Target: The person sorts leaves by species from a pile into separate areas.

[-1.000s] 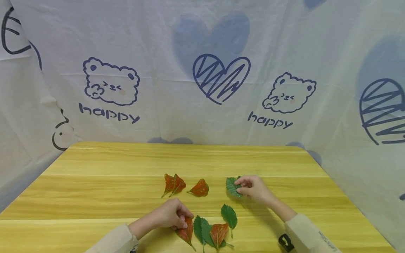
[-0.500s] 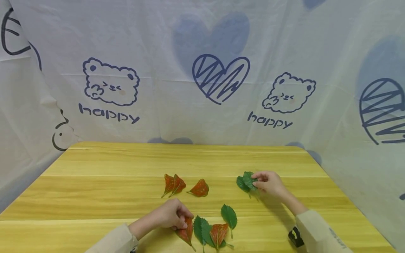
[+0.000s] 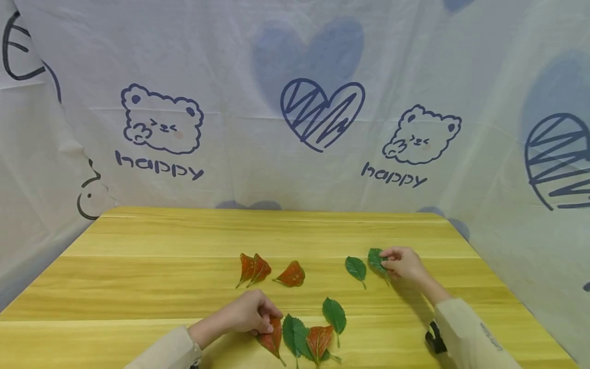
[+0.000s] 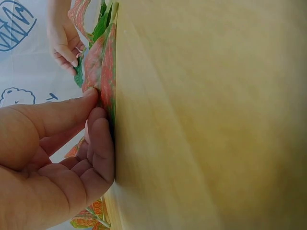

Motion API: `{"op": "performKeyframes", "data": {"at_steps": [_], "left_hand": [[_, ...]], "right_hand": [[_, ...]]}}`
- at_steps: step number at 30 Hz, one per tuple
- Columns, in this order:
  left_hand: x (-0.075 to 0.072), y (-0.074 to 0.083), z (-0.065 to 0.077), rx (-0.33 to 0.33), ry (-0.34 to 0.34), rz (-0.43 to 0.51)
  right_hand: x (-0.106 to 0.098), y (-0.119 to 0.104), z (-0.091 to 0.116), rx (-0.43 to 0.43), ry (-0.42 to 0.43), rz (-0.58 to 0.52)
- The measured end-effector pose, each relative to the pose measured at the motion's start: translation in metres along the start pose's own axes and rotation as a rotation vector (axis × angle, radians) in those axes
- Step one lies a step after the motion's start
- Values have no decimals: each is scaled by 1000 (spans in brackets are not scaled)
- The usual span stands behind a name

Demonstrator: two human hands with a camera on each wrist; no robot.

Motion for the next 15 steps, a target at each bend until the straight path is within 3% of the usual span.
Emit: {"op": "performKeyframes", "data": {"at_steps": [15], "left_hand": [[0,1,2,4,3,-12]], "right_hand": [[12,11,-3,48,-37,73]]}}
Point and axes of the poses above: each hand's wrist, its own z-axis away from the middle knuckle, its own x-axis out of the palm, y = z × x, the point moved 10 cm from there along -z, towards the middle knuckle, and after that the axes turned 4 degrees about y, right-handed, at the moved point
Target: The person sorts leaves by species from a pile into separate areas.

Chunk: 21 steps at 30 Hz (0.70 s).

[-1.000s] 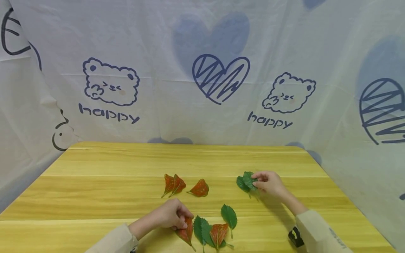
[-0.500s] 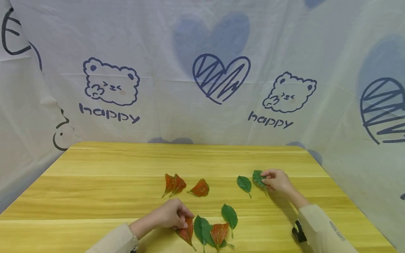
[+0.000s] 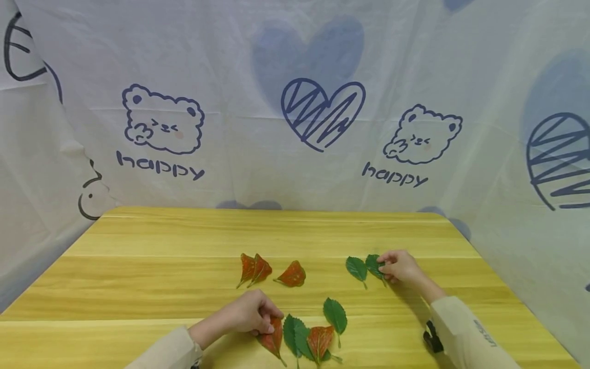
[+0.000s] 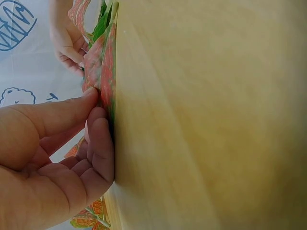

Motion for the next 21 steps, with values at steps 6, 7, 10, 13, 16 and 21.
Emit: {"op": "performKeyframes", "data": {"at_steps": [6,7,10,13,16,21], "left_hand": [[0,-1,0,-1,7,-1],[0,-1,0,1,7,-2],[0,0,0,1,8,-2],[-1,1,0,-4,8,-1],[-1,1,0,-4,6,-4],[0,1,0,4,6,-9]], "right_hand": [[1,0,2,5,11,24],[0,-1,2,4,15,26],[-2,0,5,0,35,38],[-4,-2,7,-11,67,57],[-7,-8,10,-41,99,73],[-6,-20,19,-112,124,95]]}}
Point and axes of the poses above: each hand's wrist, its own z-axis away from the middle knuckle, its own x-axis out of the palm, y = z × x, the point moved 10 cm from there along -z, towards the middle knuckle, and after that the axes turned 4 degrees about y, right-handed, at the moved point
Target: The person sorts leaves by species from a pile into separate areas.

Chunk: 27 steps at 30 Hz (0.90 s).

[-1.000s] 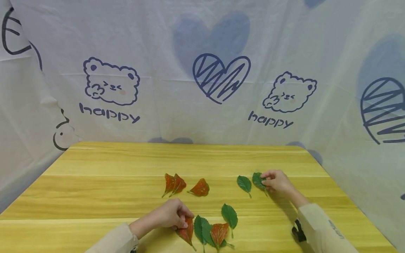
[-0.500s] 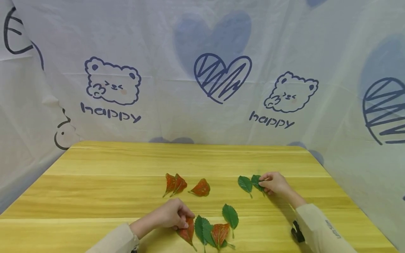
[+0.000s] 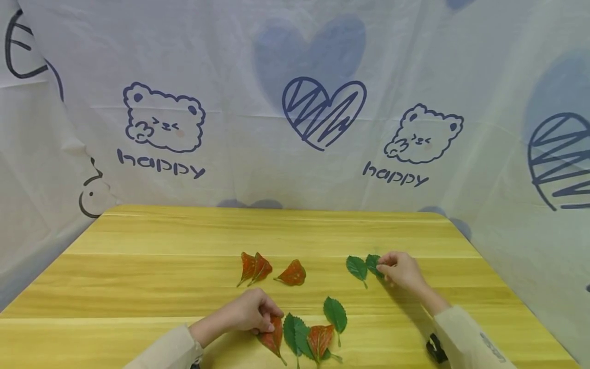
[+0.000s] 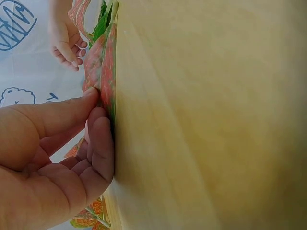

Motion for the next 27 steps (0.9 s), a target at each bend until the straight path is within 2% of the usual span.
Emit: {"op": "performKeyframes", "data": {"at_steps": [9,14,20,27], "left_hand": [[0,1,-1,-2,-2,-1],[-1,1,-1,-2,-5,-1],[-1,1,-1,3,-8,-3],[-1,0,-1,5,-9,-4]], "right_hand": [[7,-27,16,-123,-15,58],[17,-39,24,-174,-74,9],[33,-49,35,-207,-187,-89],[53,-58,46,-212,-312,-141]]}}
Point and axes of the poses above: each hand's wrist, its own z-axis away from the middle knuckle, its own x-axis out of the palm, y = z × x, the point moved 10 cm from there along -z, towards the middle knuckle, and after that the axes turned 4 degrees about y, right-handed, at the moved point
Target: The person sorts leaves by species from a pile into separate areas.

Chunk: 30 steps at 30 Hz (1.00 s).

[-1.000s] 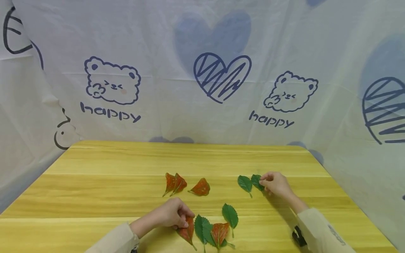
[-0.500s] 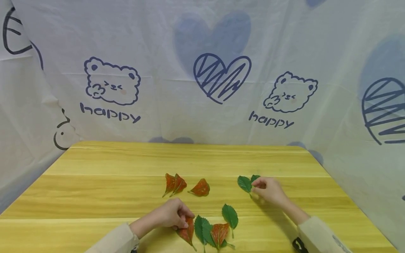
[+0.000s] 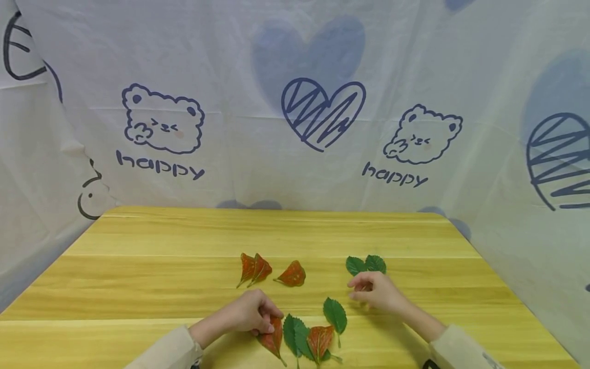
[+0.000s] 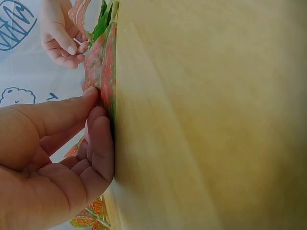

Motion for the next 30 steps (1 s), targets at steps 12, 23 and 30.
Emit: {"op": "performKeyframes", "data": {"at_steps": [12,23,30], "left_hand": [[0,1,0,3,1,-3],[0,-2,-1,0,-3,-1],[1,-1,-1,3,-9,0]], "right_hand": [[31,-10,5,-13,-166,-87],[43,-6,0,-75,-208,-46],[45,-14,1,-69,-224,-41]]}}
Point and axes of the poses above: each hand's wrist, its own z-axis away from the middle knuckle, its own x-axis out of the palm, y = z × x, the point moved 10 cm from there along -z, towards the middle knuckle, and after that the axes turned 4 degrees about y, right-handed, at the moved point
